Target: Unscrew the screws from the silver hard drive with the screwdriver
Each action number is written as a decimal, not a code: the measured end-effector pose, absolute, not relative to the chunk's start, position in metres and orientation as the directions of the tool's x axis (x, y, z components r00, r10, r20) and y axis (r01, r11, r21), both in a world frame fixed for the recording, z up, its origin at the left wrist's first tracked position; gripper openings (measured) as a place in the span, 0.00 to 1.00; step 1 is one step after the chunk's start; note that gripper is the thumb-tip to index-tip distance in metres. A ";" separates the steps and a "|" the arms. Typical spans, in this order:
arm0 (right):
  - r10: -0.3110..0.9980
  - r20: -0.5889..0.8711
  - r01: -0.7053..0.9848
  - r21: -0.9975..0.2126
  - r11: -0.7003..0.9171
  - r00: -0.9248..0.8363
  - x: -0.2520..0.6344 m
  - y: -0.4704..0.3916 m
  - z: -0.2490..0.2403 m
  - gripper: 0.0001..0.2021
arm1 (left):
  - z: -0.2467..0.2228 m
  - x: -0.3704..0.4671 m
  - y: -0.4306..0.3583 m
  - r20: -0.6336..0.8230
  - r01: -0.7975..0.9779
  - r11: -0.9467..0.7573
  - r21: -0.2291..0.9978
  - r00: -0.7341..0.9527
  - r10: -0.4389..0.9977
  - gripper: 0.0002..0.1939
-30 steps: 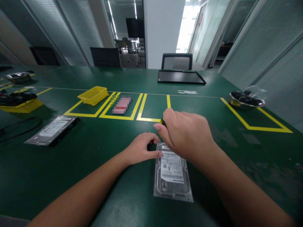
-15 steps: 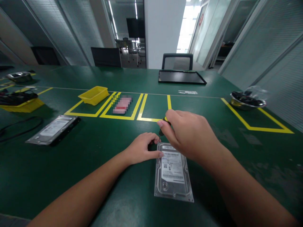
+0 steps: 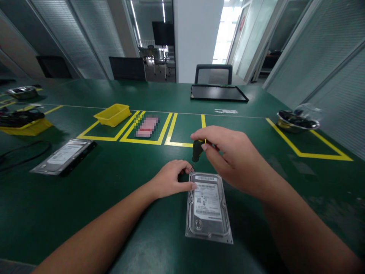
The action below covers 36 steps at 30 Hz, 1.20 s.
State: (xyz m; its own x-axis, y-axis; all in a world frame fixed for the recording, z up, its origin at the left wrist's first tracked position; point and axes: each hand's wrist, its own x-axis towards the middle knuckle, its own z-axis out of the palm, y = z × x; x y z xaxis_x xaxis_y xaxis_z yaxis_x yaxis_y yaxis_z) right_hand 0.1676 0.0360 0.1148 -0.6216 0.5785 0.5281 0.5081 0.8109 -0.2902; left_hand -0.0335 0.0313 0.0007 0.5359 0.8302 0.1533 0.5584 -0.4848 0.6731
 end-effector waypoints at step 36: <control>0.595 0.567 0.465 -0.375 0.802 -0.570 0.167 0.040 0.111 0.13 | 0.000 -0.034 0.032 0.146 0.562 -0.478 0.675 0.534 0.833 0.20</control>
State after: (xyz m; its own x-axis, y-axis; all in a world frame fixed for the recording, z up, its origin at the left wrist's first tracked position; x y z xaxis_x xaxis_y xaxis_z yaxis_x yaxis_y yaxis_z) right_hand 0.1668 0.0395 0.1111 -0.5696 0.5953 0.5667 0.4647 0.8020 -0.3754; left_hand -0.0337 0.0316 -0.0004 0.5339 0.8329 0.1456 0.5616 -0.4781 0.6753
